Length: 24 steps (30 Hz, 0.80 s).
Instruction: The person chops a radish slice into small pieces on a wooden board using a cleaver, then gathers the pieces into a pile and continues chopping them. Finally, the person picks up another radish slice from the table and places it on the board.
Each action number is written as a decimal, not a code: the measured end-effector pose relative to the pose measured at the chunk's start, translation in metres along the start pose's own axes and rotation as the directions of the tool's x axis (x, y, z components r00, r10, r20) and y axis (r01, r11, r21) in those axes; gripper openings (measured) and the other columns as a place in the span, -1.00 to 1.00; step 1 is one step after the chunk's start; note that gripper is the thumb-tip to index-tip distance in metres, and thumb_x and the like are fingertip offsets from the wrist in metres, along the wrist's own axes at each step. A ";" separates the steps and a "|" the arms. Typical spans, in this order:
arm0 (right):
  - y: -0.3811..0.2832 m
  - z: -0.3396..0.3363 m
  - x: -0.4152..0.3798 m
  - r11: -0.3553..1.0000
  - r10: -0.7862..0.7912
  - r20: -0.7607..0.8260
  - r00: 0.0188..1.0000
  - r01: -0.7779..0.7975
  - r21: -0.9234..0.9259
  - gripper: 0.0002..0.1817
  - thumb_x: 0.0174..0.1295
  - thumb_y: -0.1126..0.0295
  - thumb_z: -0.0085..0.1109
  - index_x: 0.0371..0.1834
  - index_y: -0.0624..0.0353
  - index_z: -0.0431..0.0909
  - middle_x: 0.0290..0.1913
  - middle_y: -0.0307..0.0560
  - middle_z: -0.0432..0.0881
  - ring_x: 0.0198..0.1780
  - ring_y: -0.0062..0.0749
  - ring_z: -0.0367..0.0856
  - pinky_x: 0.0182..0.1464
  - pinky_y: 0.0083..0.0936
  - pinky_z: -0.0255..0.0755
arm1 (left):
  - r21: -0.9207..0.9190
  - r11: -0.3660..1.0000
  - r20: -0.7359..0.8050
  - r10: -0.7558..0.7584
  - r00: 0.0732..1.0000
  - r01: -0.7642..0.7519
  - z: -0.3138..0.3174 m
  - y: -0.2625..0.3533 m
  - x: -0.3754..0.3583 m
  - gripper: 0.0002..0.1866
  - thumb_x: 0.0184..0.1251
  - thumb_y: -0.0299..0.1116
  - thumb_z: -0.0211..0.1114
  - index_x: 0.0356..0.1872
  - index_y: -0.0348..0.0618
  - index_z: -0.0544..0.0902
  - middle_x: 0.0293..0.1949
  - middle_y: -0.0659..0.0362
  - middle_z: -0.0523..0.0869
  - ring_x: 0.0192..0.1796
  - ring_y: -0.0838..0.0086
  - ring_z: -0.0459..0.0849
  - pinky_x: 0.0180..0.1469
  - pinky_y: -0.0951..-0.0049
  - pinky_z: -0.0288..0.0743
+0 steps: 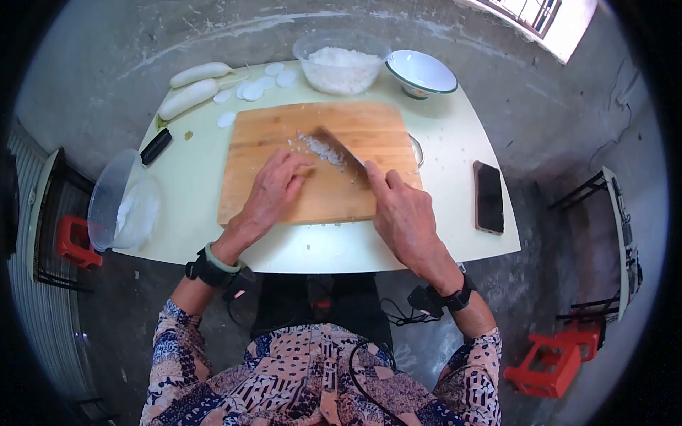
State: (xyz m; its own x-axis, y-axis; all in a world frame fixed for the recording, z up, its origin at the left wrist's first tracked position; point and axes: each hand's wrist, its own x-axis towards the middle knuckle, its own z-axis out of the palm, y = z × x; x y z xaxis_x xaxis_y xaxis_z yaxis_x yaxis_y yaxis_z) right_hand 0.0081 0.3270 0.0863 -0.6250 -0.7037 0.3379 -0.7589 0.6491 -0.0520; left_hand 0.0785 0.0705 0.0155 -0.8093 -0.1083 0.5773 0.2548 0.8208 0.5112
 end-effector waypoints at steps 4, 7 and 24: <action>-0.002 -0.015 -0.002 0.978 -0.021 -0.013 1.000 0.023 0.209 -0.47 0.39 0.54 0.16 0.45 0.09 0.45 -0.21 0.09 0.66 -0.27 0.12 0.74 -0.25 -0.05 0.61 | 0.017 0.985 0.004 0.174 0.985 -0.174 0.005 0.028 0.015 -0.66 0.27 -0.58 0.37 0.07 -0.14 0.68 -0.12 -0.01 0.57 0.03 0.08 0.60 0.10 0.09 0.54; 0.007 -0.016 -0.002 0.980 0.009 -0.074 0.997 0.006 0.199 -0.51 0.44 0.51 0.14 0.43 0.06 0.45 -0.21 0.10 0.66 -0.27 0.14 0.73 -0.25 -0.02 0.60 | 0.072 0.943 0.146 0.312 0.939 -0.324 0.024 0.043 0.020 -0.75 0.34 -0.47 0.36 0.02 -0.13 0.70 -0.13 -0.02 0.56 0.03 0.07 0.58 0.10 0.11 0.53; -0.007 -0.007 0.033 0.979 -0.028 -0.034 0.999 0.035 0.202 -0.45 0.34 0.55 0.16 0.42 0.11 0.42 -0.23 0.11 0.66 -0.30 0.18 0.72 -0.27 0.01 0.60 | 0.291 0.955 -0.065 -0.036 0.997 0.053 0.016 -0.017 0.049 -0.82 0.40 -0.47 0.30 -0.05 -0.27 0.61 -0.03 -0.10 0.58 0.08 -0.06 0.54 0.22 -0.03 0.45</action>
State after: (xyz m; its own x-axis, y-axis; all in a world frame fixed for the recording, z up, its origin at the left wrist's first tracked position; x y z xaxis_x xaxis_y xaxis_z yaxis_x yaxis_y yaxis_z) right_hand -0.0060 0.3018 0.1042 -0.5968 -0.7114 0.3712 -0.8013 0.5525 -0.2294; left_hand 0.0265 0.0606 0.0250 -0.7816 -0.1737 0.5991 0.0465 0.9415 0.3337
